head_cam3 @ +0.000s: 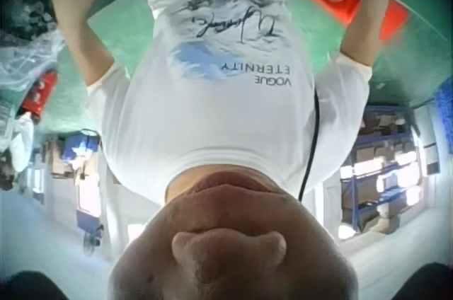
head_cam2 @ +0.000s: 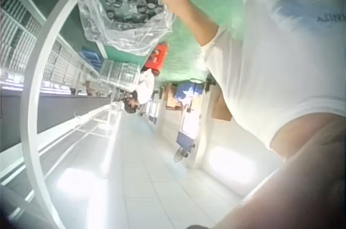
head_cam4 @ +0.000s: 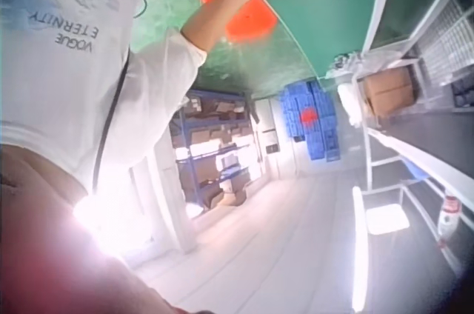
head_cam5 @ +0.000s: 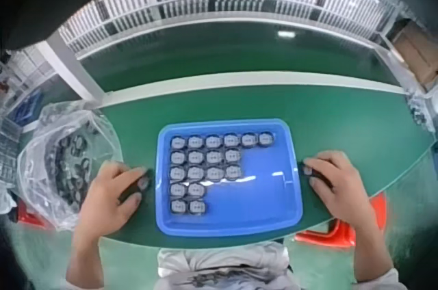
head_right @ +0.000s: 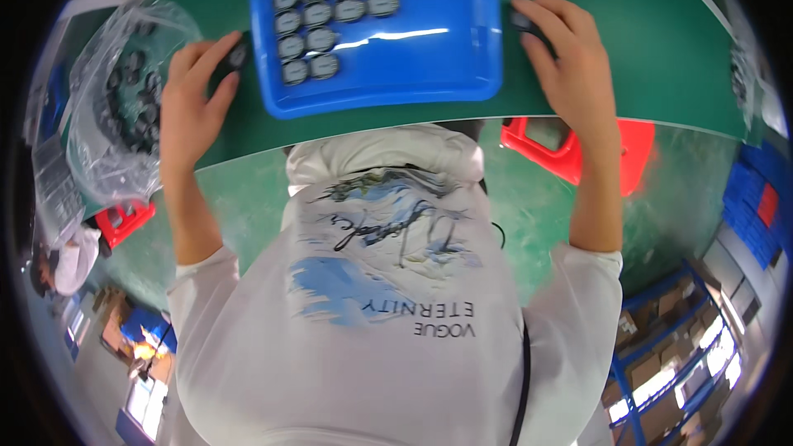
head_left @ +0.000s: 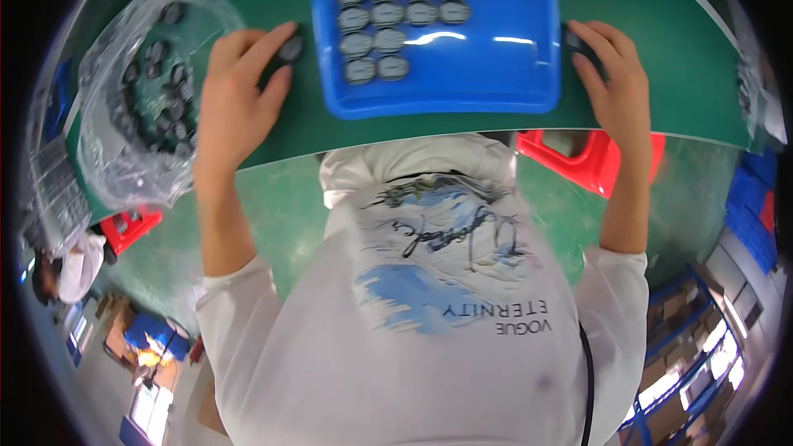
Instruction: Manually placing small electronic components into a blue plastic organization tray.
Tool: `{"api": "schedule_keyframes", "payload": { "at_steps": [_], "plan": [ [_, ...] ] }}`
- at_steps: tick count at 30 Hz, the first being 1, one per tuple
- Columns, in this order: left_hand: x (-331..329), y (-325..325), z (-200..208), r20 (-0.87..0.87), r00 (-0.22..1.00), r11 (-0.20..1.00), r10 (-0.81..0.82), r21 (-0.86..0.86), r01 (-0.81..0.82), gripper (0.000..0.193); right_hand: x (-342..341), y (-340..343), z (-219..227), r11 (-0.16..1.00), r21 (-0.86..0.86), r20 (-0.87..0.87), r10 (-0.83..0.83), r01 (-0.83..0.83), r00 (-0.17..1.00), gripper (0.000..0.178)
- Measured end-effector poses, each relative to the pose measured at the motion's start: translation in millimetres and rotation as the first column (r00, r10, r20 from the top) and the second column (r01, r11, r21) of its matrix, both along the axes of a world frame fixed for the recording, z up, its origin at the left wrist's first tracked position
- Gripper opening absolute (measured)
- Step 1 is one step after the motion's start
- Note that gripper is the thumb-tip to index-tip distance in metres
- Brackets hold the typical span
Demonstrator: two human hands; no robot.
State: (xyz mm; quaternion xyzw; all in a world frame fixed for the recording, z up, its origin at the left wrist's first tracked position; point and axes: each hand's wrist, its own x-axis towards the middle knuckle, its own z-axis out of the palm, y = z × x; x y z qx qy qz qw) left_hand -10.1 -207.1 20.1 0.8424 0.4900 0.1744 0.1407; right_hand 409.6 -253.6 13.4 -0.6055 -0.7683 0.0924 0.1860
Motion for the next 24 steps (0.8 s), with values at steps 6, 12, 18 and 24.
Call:
{"api": "schedule_keyframes", "payload": {
  "at_steps": [6, 12, 18, 24],
  "plan": [
    [6, -11, -3, 0.005, 0.979, 0.977, 0.202, -0.076, -0.201, 0.038, -13, 9, 9, 0.996, -0.086, -0.219, -0.04, 0.021, 0.975, 0.039],
    [33, -7, 13, 0.279, 0.959, 0.985, -0.041, 0.175, -0.009, 0.024, -5, 16, 15, 0.996, -0.07, -0.379, -0.073, 0.05, 0.923, 0.036],
    [99, -18, 2, 0.229, 0.932, 0.958, -0.28, 0.135, 0.254, 0.018, -80, 18, 26, 0.934, 0.013, -0.081, 0.358, -0.358, 0.93, 0.025],
    [108, -14, -4, 0.088, 0.972, 0.969, -0.219, 0.141, 0.205, 0.015, -89, 15, 13, 0.928, -0.061, 0.012, 0.368, -0.367, 0.93, 0.021]
  ]
}}
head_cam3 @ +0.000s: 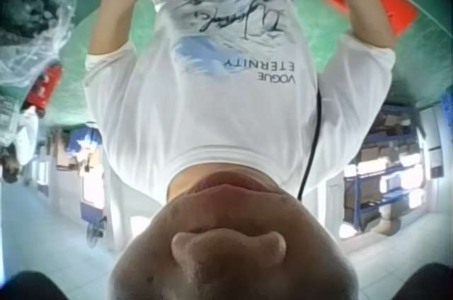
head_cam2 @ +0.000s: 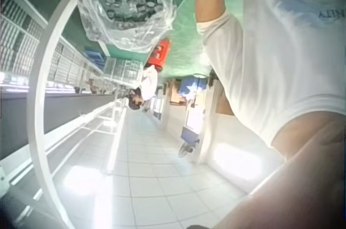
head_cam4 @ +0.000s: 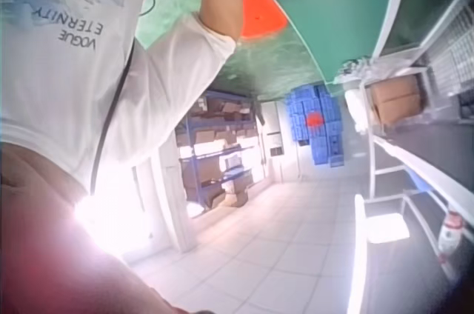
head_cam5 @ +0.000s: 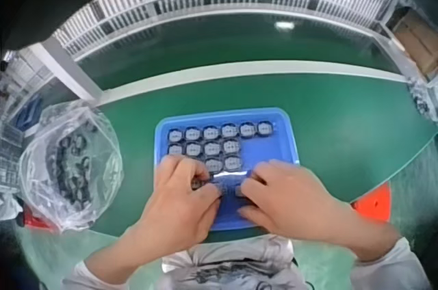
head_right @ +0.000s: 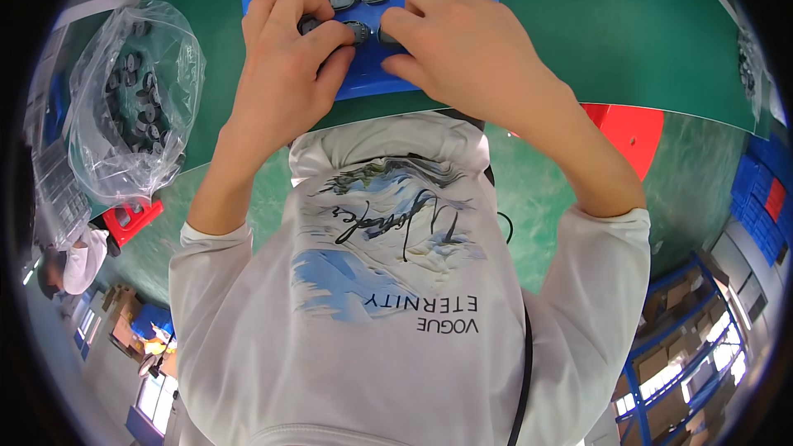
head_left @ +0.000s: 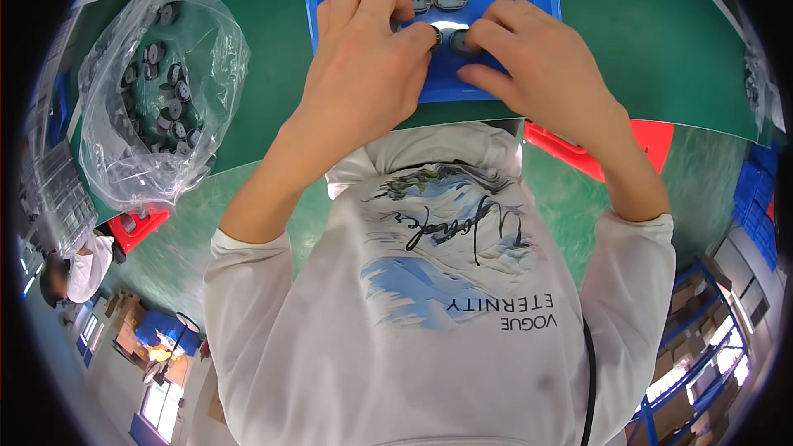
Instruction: Manually placing small electronic components into a blue plastic organization tray.
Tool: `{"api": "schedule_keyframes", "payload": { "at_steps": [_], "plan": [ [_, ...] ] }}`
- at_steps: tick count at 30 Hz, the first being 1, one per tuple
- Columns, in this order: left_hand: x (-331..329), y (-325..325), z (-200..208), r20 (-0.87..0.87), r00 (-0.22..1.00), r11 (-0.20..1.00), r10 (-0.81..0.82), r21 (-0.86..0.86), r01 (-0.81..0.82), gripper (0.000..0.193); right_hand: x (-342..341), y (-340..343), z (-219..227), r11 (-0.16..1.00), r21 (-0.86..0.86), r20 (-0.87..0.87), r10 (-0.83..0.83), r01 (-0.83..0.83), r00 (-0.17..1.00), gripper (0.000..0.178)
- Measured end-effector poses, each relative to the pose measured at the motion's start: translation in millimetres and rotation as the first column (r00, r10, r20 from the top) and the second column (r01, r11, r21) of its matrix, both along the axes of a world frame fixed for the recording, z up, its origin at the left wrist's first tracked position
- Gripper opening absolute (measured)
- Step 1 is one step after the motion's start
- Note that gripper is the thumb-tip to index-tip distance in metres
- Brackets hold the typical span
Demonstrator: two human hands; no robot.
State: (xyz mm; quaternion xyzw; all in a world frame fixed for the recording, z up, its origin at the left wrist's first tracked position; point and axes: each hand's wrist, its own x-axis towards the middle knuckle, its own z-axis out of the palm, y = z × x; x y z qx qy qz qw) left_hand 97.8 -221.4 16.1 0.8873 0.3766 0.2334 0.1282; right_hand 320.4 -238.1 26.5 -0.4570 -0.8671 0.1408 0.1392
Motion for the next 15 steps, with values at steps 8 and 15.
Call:
{"api": "schedule_keyframes", "payload": {
  "at_steps": [8, 15],
  "plan": [
    [-2, 9, -3, 0.025, 0.999, 0.998, 0.044, 0.038, -0.045, 0.014, 2, 14, -9, 0.997, 0.053, -0.101, 0.057, -0.051, 0.993, 0.016],
    [0, 0, -6, 0.046, 0.995, 0.996, 0.087, 0.022, -0.088, 0.012, -2, 15, -8, 0.997, 0.019, -0.173, 0.079, -0.077, 0.982, 0.012]
  ]
}}
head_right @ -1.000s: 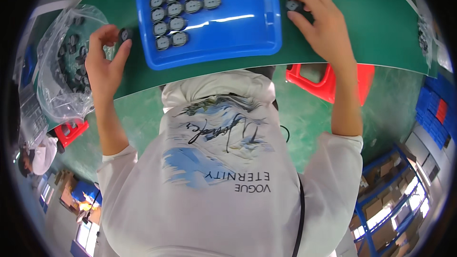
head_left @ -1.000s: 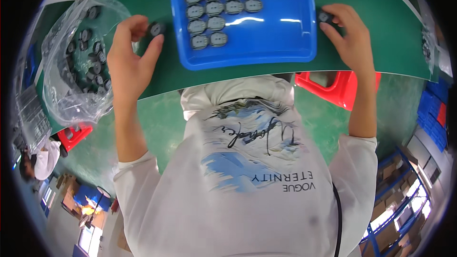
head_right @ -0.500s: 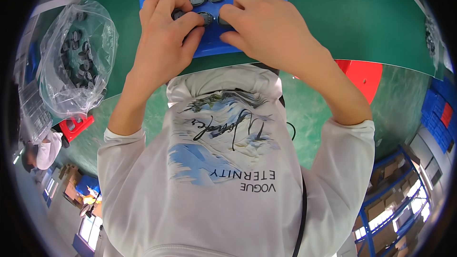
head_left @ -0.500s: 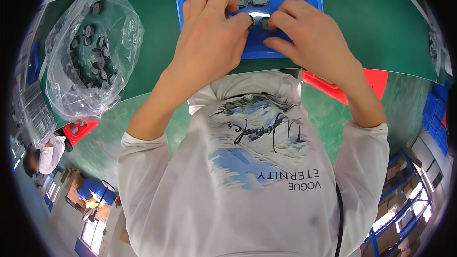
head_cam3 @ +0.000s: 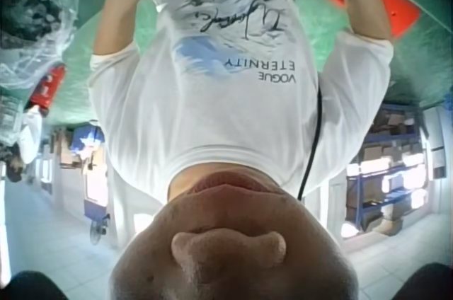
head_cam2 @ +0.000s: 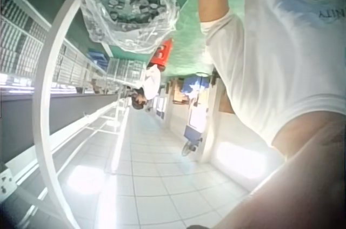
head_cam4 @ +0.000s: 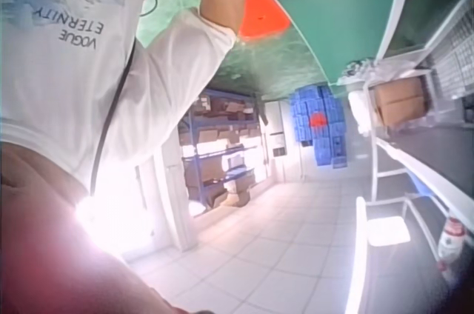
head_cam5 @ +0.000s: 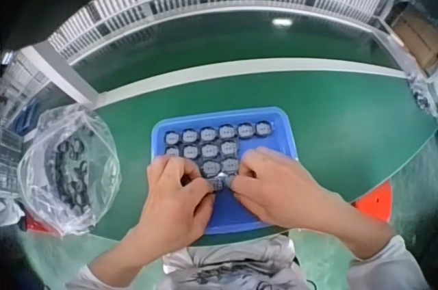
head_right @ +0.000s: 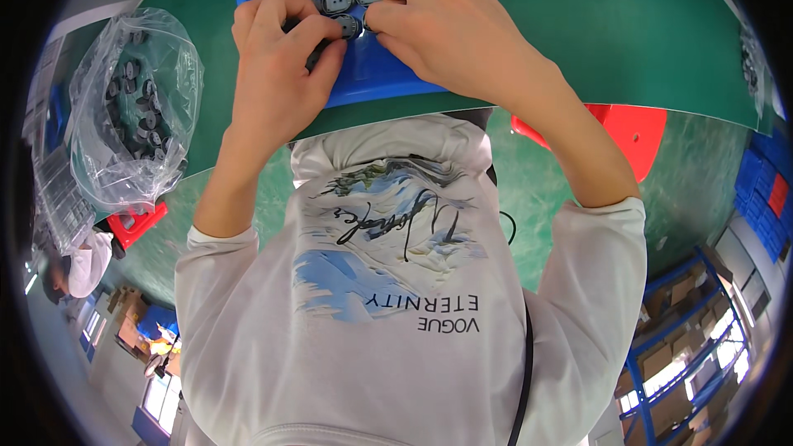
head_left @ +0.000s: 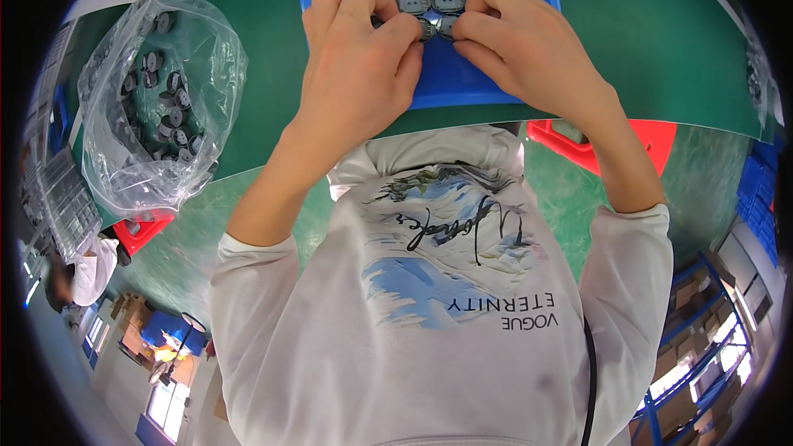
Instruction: Manually placing small electronic components into a blue plastic organization tray.
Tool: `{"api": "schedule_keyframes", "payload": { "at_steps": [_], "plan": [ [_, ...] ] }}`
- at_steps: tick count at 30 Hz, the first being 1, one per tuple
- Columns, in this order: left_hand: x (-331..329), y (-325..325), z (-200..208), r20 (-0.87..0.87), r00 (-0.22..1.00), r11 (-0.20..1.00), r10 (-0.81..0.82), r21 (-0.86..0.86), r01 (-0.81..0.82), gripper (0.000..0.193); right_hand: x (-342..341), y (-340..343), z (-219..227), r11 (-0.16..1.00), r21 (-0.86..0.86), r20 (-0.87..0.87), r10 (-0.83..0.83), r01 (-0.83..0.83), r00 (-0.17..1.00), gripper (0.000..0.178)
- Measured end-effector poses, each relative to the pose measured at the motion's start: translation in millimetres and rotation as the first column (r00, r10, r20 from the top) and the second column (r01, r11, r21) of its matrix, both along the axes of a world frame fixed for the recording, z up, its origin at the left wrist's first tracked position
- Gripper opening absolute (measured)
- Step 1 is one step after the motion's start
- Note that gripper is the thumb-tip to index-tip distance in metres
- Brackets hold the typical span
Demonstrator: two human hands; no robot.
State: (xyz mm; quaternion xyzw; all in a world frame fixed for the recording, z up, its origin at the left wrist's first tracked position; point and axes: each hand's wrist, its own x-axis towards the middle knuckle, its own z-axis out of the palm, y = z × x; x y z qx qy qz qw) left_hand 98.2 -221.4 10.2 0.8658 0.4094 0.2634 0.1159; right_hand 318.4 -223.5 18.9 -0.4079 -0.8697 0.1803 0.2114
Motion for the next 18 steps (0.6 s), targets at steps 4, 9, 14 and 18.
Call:
{"api": "schedule_keyframes", "payload": {
  "at_steps": [4, 9, 14, 18],
  "plan": [
    [6, -7, -4, 0.004, 1.0, 1.0, 0.011, -0.013, -0.011, 0.011, 6, -2, -2, 0.998, 0.024, 0.002, 0.065, -0.065, 0.998, 0.011],
    [11, -4, -17, 0.027, 0.999, 0.999, 0.023, -0.035, -0.022, 0.011, 10, 6, -11, 0.993, 0.011, 0.007, 0.115, -0.115, 0.993, 0.012],
    [-2, 13, 7, 0.062, 0.998, 1.0, 0.019, 0.017, -0.02, 0.015, 2, 29, 4, 0.983, 0.063, -0.026, 0.173, -0.172, 0.984, 0.012],
    [-37, 21, 35, 0.195, 0.977, 0.996, 0.082, -0.053, -0.073, 0.022, -1, 37, 31, 0.991, -0.094, -0.029, 0.088, -0.09, 0.996, 0.02]
  ]
}}
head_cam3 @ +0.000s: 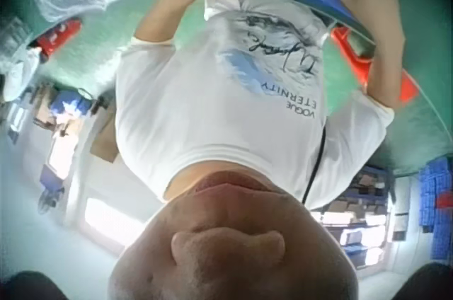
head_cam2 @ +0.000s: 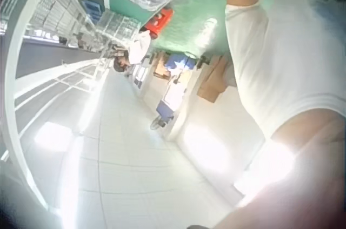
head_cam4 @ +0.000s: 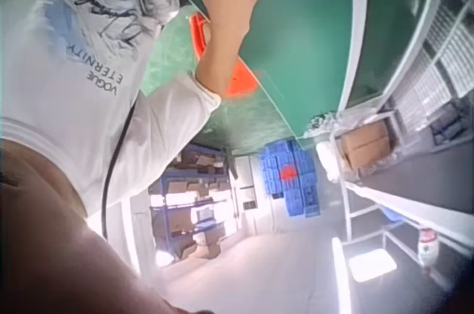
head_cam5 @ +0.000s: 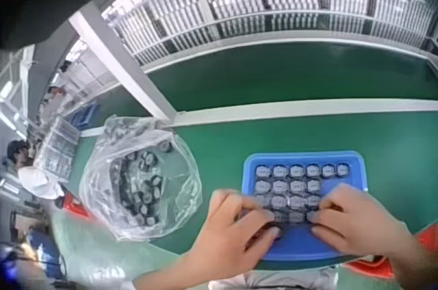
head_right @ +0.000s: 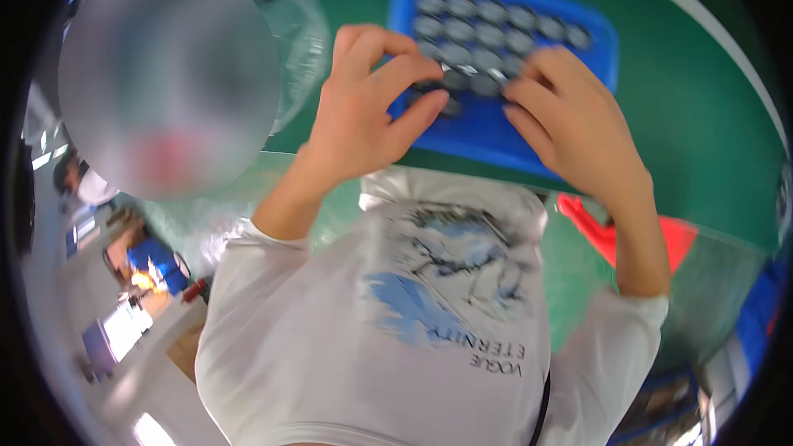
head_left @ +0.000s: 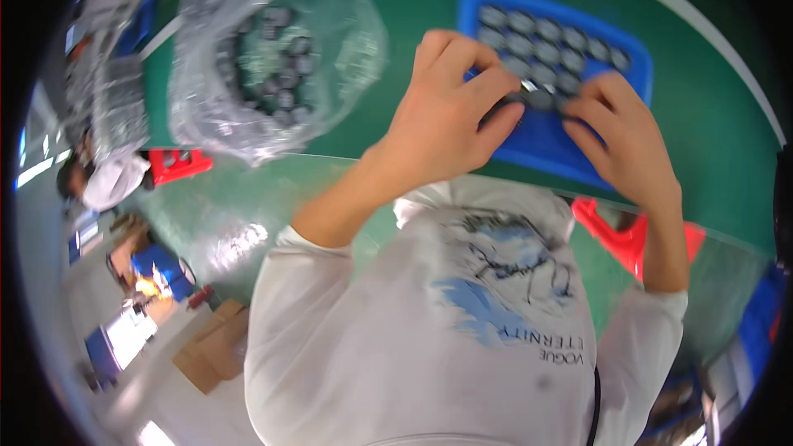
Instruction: Manually placing small electronic components into a blue plastic organization tray.
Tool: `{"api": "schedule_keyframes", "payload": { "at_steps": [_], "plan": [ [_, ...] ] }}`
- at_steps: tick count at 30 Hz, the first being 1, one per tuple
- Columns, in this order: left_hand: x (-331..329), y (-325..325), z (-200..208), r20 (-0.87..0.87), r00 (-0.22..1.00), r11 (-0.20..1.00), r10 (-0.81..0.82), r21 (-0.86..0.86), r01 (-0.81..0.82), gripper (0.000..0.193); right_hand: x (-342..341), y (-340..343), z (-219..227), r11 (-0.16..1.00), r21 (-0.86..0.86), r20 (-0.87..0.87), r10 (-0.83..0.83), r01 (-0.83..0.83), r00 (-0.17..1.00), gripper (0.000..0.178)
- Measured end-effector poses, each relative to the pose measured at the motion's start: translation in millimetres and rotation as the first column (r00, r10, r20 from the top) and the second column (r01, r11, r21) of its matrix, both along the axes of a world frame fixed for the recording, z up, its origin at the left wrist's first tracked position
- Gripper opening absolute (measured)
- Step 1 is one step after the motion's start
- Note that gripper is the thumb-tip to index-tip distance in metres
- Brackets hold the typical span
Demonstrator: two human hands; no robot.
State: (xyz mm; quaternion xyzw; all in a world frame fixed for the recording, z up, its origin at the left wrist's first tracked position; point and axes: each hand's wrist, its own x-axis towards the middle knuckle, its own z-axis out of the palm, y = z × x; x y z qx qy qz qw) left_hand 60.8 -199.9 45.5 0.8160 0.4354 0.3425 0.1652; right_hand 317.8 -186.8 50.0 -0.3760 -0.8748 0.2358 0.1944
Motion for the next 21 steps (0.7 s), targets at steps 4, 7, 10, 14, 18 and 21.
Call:
{"api": "schedule_keyframes", "payload": {
  "at_steps": [4, 7, 10, 14, 18, 21],
  "plan": [
    [-95, -2, -1, -0.072, 0.891, 0.891, 0.448, -0.05, -0.452, 0.027, -45, 22, 21, 0.997, 0.061, -0.06, 0.051, -0.048, 0.997, 0.023],
    [-163, -13, -17, -0.321, 0.685, 0.744, 0.654, 0.108, -0.659, 0.06, -118, 41, 40, 0.939, 0.062, -0.262, 0.341, -0.337, 0.903, 0.027],
    [-159, -21, -49, -0.469, 0.57, 0.683, 0.674, 0.104, -0.722, 0.071, -206, 67, 8, 0.845, 0.019, -0.304, 0.514, -0.535, 0.802, 0.036],
    [-145, -15, -61, -0.447, 0.57, 0.673, 0.689, 0.105, -0.732, 0.066, -288, 101, -42, 0.897, 0.208, 0.142, 0.366, -0.39, 0.92, 0.047],
    [-167, -8, -57, -0.349, 0.597, 0.637, 0.722, -0.001, -0.771, 0.057, -310, 105, -54, 0.899, 0.29, 0.239, 0.265, -0.329, 0.934, 0.049],
    [-171, 6, -44, -0.39, 0.6, 0.596, 0.699, -0.146, -0.79, 0.063, -308, 106, -72, 0.82, 0.466, 0.261, 0.231, -0.332, 0.937, 0.053]
  ]
}}
